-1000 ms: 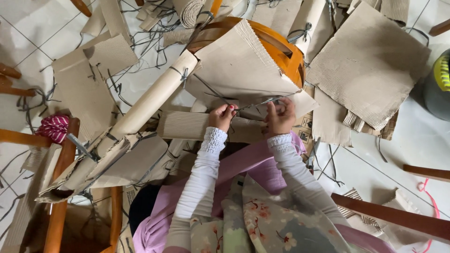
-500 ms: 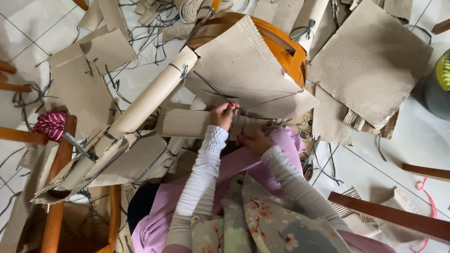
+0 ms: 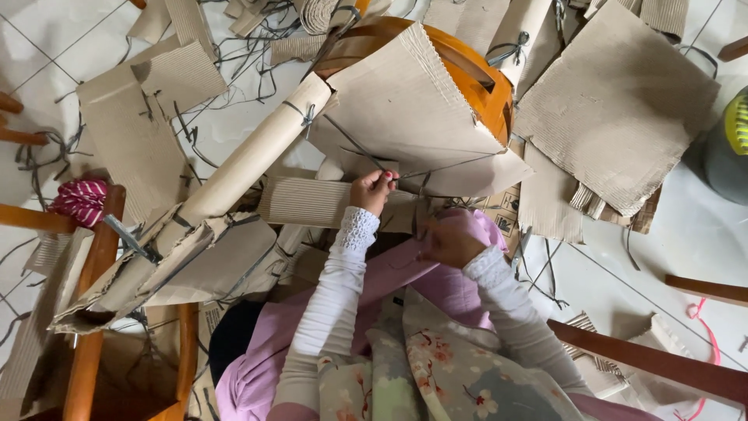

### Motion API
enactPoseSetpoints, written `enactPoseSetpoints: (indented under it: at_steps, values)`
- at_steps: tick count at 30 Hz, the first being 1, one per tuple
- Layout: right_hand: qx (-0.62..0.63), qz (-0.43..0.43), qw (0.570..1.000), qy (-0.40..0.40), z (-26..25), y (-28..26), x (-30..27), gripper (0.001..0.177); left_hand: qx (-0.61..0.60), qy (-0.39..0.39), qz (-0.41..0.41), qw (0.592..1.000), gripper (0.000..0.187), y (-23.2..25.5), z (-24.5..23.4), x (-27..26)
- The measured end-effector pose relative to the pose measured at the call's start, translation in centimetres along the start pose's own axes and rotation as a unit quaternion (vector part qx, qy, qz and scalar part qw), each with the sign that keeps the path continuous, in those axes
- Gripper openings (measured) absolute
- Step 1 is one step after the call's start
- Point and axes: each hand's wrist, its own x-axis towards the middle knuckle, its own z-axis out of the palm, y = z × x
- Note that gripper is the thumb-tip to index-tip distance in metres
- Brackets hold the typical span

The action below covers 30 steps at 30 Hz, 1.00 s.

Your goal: Wrapping a wooden chair seat with cardboard and securing it with string or wire.

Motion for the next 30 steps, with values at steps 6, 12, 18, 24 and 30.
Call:
enactPoseSetpoints:
  at_steps: [6, 12, 18, 24, 30]
  values:
    - [0.069, -0.047, 0.920, 0.382, 3.5, 6.5, 9.5, 0.061, 0.036, -0.001, 0.013, 0.999, 0.020, -0.5, -0.1, 0.2]
    - [0.066, -0.042, 0.829, 0.554, 7.2, 7.1, 14.1, 0.030, 0.091, 0.008, 0.035, 0.995, 0.017, -2.2, -0.6, 1.9]
    - [0.232, -0.128, 0.743, 0.615, 6.6, 4.5, 10.4, 0.021, 0.103, 0.003, 0.005, 0.995, 0.020, 1.0, -0.3, -0.1]
    - [0.392, -0.255, 0.752, 0.464, 5.0, 2.6, 10.9, 0.078, 0.096, -0.006, 0.008, 0.995, 0.022, -0.1, -0.6, 0.1]
    - [0.367, -0.292, 0.737, 0.487, 6.3, 4.0, 12.2, 0.015, 0.111, -0.023, -0.007, 0.994, 0.027, 1.1, -0.7, 0.0]
